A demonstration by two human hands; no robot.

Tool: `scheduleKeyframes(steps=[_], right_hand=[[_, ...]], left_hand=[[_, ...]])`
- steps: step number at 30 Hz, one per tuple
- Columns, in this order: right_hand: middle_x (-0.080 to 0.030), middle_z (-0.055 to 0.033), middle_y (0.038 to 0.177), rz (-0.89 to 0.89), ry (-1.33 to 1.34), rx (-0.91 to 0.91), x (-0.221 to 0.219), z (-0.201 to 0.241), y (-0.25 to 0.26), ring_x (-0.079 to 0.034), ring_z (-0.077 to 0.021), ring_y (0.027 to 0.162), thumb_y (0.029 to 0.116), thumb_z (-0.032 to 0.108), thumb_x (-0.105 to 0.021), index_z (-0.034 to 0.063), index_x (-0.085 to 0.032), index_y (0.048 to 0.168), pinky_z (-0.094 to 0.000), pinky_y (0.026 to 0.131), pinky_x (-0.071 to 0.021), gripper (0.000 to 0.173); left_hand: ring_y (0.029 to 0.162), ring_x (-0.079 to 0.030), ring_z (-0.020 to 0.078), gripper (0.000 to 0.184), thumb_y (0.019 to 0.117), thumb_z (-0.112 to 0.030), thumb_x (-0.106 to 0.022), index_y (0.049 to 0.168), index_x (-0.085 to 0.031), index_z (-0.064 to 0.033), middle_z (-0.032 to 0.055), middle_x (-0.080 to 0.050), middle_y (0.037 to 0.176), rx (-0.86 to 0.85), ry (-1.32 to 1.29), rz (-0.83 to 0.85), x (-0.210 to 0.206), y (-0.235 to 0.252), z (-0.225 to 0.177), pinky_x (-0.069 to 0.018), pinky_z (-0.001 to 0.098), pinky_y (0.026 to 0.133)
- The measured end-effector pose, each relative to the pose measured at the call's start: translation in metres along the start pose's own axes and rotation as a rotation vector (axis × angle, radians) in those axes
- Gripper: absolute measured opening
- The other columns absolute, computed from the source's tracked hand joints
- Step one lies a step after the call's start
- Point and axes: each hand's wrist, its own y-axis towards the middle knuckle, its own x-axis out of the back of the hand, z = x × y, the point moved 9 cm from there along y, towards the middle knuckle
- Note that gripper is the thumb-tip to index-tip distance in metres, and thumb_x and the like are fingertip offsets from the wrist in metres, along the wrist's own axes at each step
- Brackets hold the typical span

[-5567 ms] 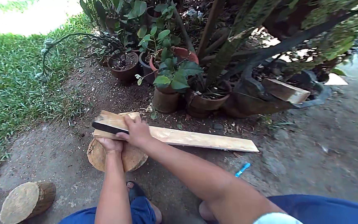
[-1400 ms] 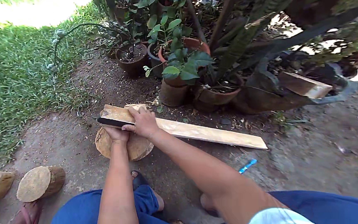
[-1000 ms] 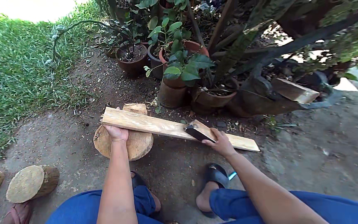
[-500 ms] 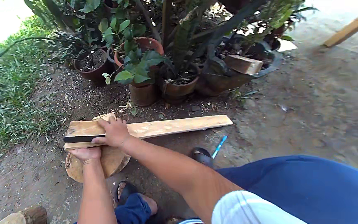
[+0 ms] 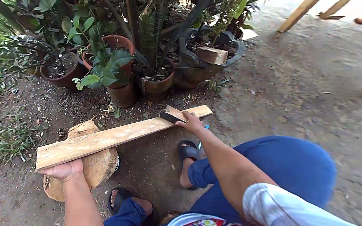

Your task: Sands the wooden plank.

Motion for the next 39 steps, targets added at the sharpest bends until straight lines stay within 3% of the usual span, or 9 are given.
scheduleKeyframes(steps=[3, 7, 10, 13, 17, 25, 28, 32, 39], right_hand=[[-0.050, -0.0308, 0.147, -0.001, 0.026, 0.123, -0.009, 0.040, -0.015, -0.051, -0.0535, 0.130, 0.0846, 0.052, -0.081, 0.0080, -0.049, 0.151, -0.0705, 0.105, -0.0399, 0.086], [-0.058, -0.0270, 0.139, 0.095, -0.028, 0.536, -0.065, 0.178, -0.070, -0.055, -0.0494, 0.126, 0.0793, 0.066, -0.079, 0.0145, -0.058, 0.144, -0.0700, 0.101, -0.0435, 0.085], [-0.058, -0.0262, 0.138, 0.251, 0.006, 0.771, -0.105, 0.294, -0.138, -0.054, -0.0478, 0.127, 0.0836, 0.061, -0.077, 0.0177, -0.056, 0.147, -0.0698, 0.103, -0.0410, 0.080], [-0.052, -0.0233, 0.147, 0.368, -0.017, 0.862, -0.122, 0.349, -0.171, -0.050, -0.0448, 0.132, 0.0886, 0.057, -0.074, 0.0211, -0.049, 0.154, -0.0674, 0.107, -0.0368, 0.079], [-0.058, -0.0198, 0.142, 0.311, -0.047, 0.842, -0.110, 0.316, -0.146, -0.054, -0.0425, 0.129, 0.0888, 0.056, -0.074, 0.0234, -0.052, 0.152, -0.0673, 0.104, -0.0403, 0.075], [-0.053, -0.0294, 0.144, -0.032, -0.074, 0.223, -0.029, 0.060, -0.004, -0.053, -0.0529, 0.129, 0.0810, 0.062, -0.079, 0.0192, -0.050, 0.152, -0.0790, 0.100, -0.0374, 0.089], [-0.050, -0.0329, 0.145, -0.072, -0.046, 0.068, -0.014, 0.025, 0.002, -0.052, -0.0548, 0.129, 0.0839, 0.056, -0.080, 0.0130, -0.047, 0.154, -0.0746, 0.101, -0.0392, 0.089], [-0.052, -0.0329, 0.142, -0.054, -0.015, 0.201, -0.029, 0.082, -0.025, -0.053, -0.0533, 0.127, 0.0827, 0.052, -0.083, 0.0073, -0.050, 0.150, -0.0686, 0.104, -0.0420, 0.087], [-0.058, -0.0294, 0.136, 0.201, 0.007, 0.801, -0.117, 0.337, -0.155, -0.056, -0.0498, 0.124, 0.0808, 0.064, -0.078, 0.0160, -0.058, 0.146, -0.0706, 0.102, -0.0429, 0.083]], left_hand=[[0.126, -0.056, 0.0364, 0.099, 0.0910, -0.079, 0.007, 0.150, -0.029, -0.0082, 0.0215, -0.053, 0.140, 0.024, -0.040, 0.029, -0.007, -0.001, 0.000, -0.0465, 0.0601, 0.103], [0.127, -0.056, 0.0380, 0.105, 0.0874, -0.084, 0.006, 0.149, -0.029, -0.0063, 0.0237, -0.053, 0.139, 0.047, -0.058, 0.019, -0.009, -0.004, 0.002, -0.0471, 0.0588, 0.103], [0.128, -0.056, 0.0360, 0.100, 0.0902, -0.081, 0.006, 0.151, -0.029, -0.0086, 0.0215, -0.052, 0.141, 0.001, -0.010, -0.012, -0.004, -0.001, -0.003, -0.0467, 0.0595, 0.103], [0.138, -0.046, 0.0324, 0.097, 0.0917, -0.077, 0.007, 0.156, -0.026, -0.0128, 0.0160, -0.044, 0.152, -0.033, 0.050, -0.021, -0.004, -0.002, -0.005, -0.0385, 0.0624, 0.109], [0.136, -0.047, 0.0337, 0.097, 0.0912, -0.079, 0.005, 0.154, -0.027, -0.0125, 0.0172, -0.045, 0.149, -0.014, 0.025, -0.023, -0.001, -0.002, -0.004, -0.0393, 0.0634, 0.108], [0.138, -0.046, 0.0335, 0.097, 0.0907, -0.080, 0.006, 0.156, -0.025, -0.0161, 0.0162, -0.043, 0.153, 0.013, 0.002, -0.038, -0.001, -0.002, -0.003, -0.0395, 0.0630, 0.109], [0.136, -0.047, 0.0337, 0.095, 0.0920, -0.079, 0.006, 0.156, -0.026, -0.0162, 0.0159, -0.044, 0.151, 0.016, -0.003, -0.052, -0.002, -0.003, -0.003, -0.0401, 0.0617, 0.108], [0.136, -0.047, 0.0326, 0.093, 0.0925, -0.077, 0.007, 0.156, -0.027, -0.0176, 0.0153, -0.045, 0.150, 0.010, 0.001, -0.045, -0.005, -0.003, -0.002, -0.0399, 0.0608, 0.108], [0.140, -0.044, 0.0292, 0.094, 0.0924, -0.076, 0.009, 0.156, -0.028, -0.0184, 0.0116, -0.043, 0.153, -0.002, 0.011, -0.013, -0.005, -0.001, -0.004, -0.0379, 0.0594, 0.111]])
